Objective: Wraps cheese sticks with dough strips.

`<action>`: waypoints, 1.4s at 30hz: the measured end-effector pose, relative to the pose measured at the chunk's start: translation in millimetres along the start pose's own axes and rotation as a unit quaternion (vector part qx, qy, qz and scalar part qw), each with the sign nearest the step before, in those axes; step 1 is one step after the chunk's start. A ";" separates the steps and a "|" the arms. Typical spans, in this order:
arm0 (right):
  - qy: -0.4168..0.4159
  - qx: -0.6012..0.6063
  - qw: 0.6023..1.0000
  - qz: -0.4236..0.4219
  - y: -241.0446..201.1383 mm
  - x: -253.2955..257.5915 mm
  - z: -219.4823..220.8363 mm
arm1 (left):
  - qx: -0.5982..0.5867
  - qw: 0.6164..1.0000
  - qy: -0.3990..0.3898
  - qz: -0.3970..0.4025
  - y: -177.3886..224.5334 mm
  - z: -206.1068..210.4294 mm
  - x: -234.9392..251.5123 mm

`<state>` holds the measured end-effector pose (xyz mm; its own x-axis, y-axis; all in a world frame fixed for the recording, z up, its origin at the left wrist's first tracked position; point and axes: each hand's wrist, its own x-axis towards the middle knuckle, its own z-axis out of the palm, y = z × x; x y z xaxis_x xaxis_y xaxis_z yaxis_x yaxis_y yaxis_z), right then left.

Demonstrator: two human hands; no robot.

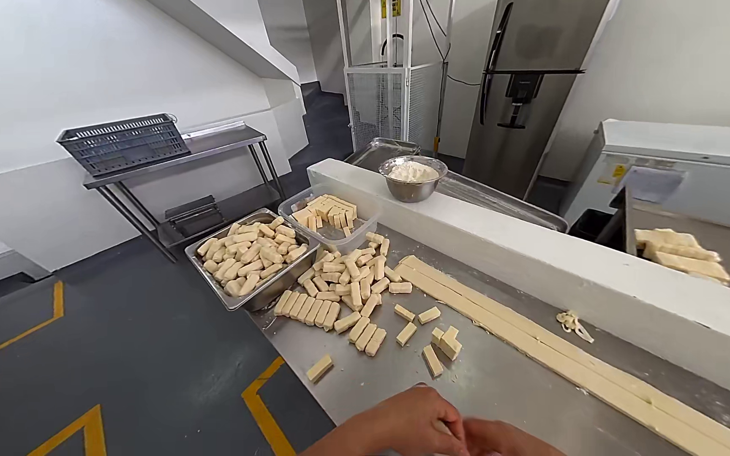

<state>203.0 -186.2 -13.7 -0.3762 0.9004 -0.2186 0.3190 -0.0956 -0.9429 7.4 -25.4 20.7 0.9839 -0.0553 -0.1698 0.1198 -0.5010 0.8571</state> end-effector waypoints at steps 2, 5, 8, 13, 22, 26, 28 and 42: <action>0.121 0.117 0.986 -0.019 8.2 11.9 18.2 | -0.045 0.997 0.055 -0.021 4.7 2.9 19.0; 0.228 0.178 0.956 -0.056 10.9 3.2 21.8 | -0.036 0.947 0.248 -0.203 -7.9 -8.0 40.1; 0.229 0.156 0.960 -0.048 16.4 -10.5 15.2 | 0.045 0.879 0.328 -0.343 -33.5 2.2 65.1; 0.312 0.090 0.943 0.073 36.8 4.1 18.5 | 0.142 0.893 0.317 -0.286 -42.2 35.9 60.5; 0.077 -0.180 0.976 -0.099 80.7 -33.3 -14.8 | 0.198 0.859 0.395 -0.258 -60.5 79.8 -34.5; 0.143 -0.202 0.957 -0.152 89.9 -26.8 -4.1 | 0.049 0.883 0.363 -0.293 -44.8 76.2 -47.3; 0.129 -0.170 0.965 -0.149 78.7 -14.0 -4.2 | -0.114 0.902 0.329 -0.254 -39.2 74.8 -52.8; 0.100 -0.187 0.971 0.113 13.5 94.9 8.7 | -0.184 0.835 0.414 -0.314 -53.8 74.1 -89.2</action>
<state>164.1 -105.7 -49.3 -0.0958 0.9421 -0.3215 0.6808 -0.1736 -0.7116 -96.6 -57.6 -46.3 0.4483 0.8101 -0.3779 0.5293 0.1001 0.8425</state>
